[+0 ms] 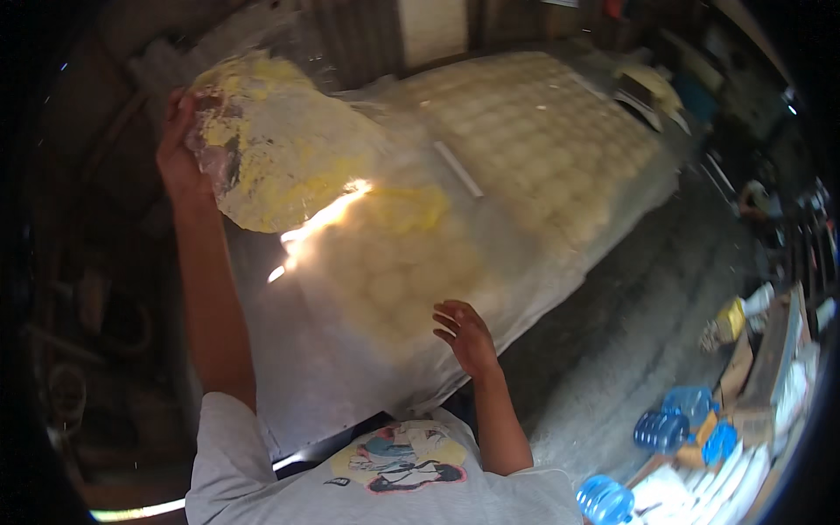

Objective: The person rolls individual portions of dough by hand on a metal table, weighs one portion on a digital scale, and then spreads a yellow substance onto the metal table surface with their hands.

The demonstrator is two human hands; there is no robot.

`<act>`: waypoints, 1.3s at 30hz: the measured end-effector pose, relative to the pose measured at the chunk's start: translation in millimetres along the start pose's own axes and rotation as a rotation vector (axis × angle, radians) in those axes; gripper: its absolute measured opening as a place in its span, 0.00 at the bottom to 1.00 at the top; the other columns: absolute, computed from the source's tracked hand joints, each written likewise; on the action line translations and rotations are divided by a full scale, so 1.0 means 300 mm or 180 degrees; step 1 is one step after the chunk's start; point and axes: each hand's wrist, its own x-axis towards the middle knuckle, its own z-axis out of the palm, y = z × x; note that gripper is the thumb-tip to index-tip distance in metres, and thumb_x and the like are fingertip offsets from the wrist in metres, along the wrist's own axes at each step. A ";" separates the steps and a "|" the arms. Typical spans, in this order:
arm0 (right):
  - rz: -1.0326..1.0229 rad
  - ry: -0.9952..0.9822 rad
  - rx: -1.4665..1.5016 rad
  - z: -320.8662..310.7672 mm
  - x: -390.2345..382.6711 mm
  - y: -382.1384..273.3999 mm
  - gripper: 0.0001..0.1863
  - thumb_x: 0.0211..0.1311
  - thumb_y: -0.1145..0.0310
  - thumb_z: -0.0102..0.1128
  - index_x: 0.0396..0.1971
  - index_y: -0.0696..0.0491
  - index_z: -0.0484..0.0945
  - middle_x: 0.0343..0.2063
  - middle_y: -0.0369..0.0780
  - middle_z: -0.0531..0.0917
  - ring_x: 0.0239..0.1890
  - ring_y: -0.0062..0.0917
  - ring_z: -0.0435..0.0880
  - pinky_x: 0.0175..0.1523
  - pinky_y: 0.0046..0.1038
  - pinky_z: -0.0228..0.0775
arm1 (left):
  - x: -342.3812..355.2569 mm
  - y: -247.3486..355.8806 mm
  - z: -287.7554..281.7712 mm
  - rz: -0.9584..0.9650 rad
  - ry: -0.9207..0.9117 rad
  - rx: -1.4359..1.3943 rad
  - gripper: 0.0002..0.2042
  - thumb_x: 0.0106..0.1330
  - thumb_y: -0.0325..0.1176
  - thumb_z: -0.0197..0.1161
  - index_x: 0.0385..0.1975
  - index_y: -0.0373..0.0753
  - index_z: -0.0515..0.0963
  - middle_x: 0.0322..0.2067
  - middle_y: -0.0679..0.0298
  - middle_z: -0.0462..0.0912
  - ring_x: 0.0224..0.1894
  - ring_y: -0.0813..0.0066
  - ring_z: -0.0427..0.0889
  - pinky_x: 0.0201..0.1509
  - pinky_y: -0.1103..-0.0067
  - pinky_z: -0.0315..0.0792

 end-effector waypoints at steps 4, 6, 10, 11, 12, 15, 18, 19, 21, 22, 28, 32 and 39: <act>-0.0135 -0.1158 0.0524 0.319 0.125 0.068 0.36 0.63 0.42 0.55 0.64 0.49 0.64 0.62 0.44 0.69 0.67 0.39 0.64 0.68 0.44 0.57 | -0.130 0.114 -0.033 -0.0128 0.0285 0.0099 0.10 0.63 0.25 0.61 0.43 0.39 0.74 0.37 0.60 0.82 0.38 0.66 0.83 0.46 0.71 0.78; 0.0108 -0.1755 0.1261 0.402 0.211 0.116 0.38 0.63 0.39 0.52 0.66 0.49 0.61 0.63 0.43 0.68 0.67 0.39 0.63 0.69 0.44 0.56 | -0.209 0.152 -0.055 -0.0191 0.0386 0.0218 0.10 0.64 0.24 0.61 0.44 0.39 0.74 0.35 0.60 0.83 0.37 0.68 0.83 0.41 0.72 0.79; 0.0520 -0.1203 0.1803 0.517 0.243 0.193 0.41 0.63 0.33 0.44 0.67 0.49 0.61 0.63 0.41 0.69 0.67 0.40 0.63 0.68 0.42 0.56 | -0.369 0.342 -0.189 -0.0507 0.0256 0.0703 0.10 0.64 0.22 0.61 0.44 0.36 0.73 0.33 0.58 0.82 0.34 0.71 0.83 0.37 0.75 0.80; 0.0543 -0.0821 0.1337 0.528 0.250 0.218 0.41 0.63 0.33 0.43 0.65 0.50 0.63 0.59 0.44 0.72 0.64 0.42 0.66 0.68 0.46 0.55 | -0.383 0.399 -0.235 -0.0522 0.0284 0.1261 0.09 0.64 0.23 0.61 0.43 0.37 0.73 0.33 0.60 0.82 0.35 0.73 0.82 0.36 0.77 0.80; 0.0683 -0.0813 0.1293 0.494 0.250 0.256 0.41 0.63 0.33 0.43 0.65 0.50 0.63 0.59 0.44 0.72 0.64 0.42 0.66 0.68 0.46 0.55 | -0.413 0.462 -0.284 -0.0579 0.0354 0.1821 0.08 0.65 0.24 0.61 0.42 0.38 0.73 0.32 0.62 0.81 0.35 0.76 0.82 0.36 0.79 0.79; 0.1020 -0.0406 0.0849 0.390 0.206 0.365 0.37 0.66 0.37 0.44 0.63 0.52 0.64 0.58 0.45 0.72 0.60 0.39 0.70 0.66 0.43 0.59 | -0.444 0.574 -0.383 -0.0084 0.0030 0.2763 0.07 0.63 0.25 0.64 0.39 0.37 0.76 0.32 0.62 0.81 0.36 0.76 0.82 0.35 0.80 0.79; 0.0831 0.0068 0.0555 0.375 0.078 0.414 0.35 0.67 0.42 0.46 0.63 0.54 0.64 0.58 0.46 0.71 0.56 0.36 0.72 0.63 0.40 0.64 | -0.452 0.729 -0.461 -0.0552 -0.0777 0.3013 0.15 0.65 0.36 0.56 0.50 0.40 0.69 0.47 0.59 0.69 0.52 0.69 0.67 0.52 0.73 0.62; 0.0801 0.0172 0.0592 0.354 0.033 0.430 0.34 0.67 0.43 0.46 0.62 0.55 0.65 0.58 0.47 0.71 0.56 0.36 0.72 0.62 0.40 0.66 | -0.506 0.694 -0.409 -0.0382 -0.0655 0.3485 0.13 0.63 0.33 0.59 0.46 0.39 0.72 0.43 0.60 0.72 0.48 0.70 0.71 0.48 0.75 0.66; 0.0796 0.0351 0.0666 0.341 -0.053 0.476 0.32 0.68 0.45 0.47 0.61 0.55 0.67 0.57 0.47 0.72 0.55 0.34 0.74 0.59 0.37 0.69 | -0.630 0.668 -0.368 -0.0008 -0.0726 0.4228 0.08 0.60 0.27 0.65 0.38 0.38 0.77 0.34 0.63 0.78 0.40 0.73 0.78 0.40 0.77 0.74; 0.0860 0.0378 0.0642 0.343 -0.082 0.510 0.32 0.68 0.45 0.47 0.61 0.55 0.67 0.57 0.47 0.72 0.55 0.34 0.74 0.59 0.37 0.69 | -0.726 0.653 -0.376 0.0242 -0.0811 0.4539 0.06 0.58 0.24 0.68 0.34 0.37 0.80 0.30 0.64 0.81 0.36 0.74 0.82 0.36 0.78 0.78; 0.0564 0.0659 0.0173 0.424 -0.168 0.642 0.28 0.71 0.48 0.44 0.58 0.56 0.69 0.52 0.44 0.77 0.50 0.28 0.77 0.54 0.31 0.71 | -1.480 0.436 -0.518 -0.0375 -0.0914 0.5030 0.12 0.49 0.22 0.66 0.34 0.42 0.83 0.29 0.64 0.83 0.36 0.64 0.82 0.41 0.71 0.78; 0.0518 0.0652 -0.0930 0.556 -0.137 0.728 0.22 0.71 0.54 0.47 0.53 0.55 0.73 0.49 0.43 0.79 0.48 0.27 0.78 0.50 0.29 0.72 | -1.811 0.416 -0.529 -0.2281 -0.1426 0.4442 0.13 0.55 0.27 0.65 0.42 0.37 0.79 0.44 0.56 0.81 0.51 0.57 0.77 0.55 0.68 0.72; -0.1932 -0.2055 -0.4547 0.928 -0.064 1.041 0.17 0.56 0.74 0.60 0.47 0.53 0.77 0.49 0.45 0.78 0.51 0.40 0.78 0.55 0.37 0.71 | -1.854 0.338 -0.687 -0.2309 0.0322 0.5105 0.26 0.59 0.33 0.62 0.57 0.31 0.67 0.62 0.41 0.61 0.65 0.43 0.60 0.68 0.61 0.59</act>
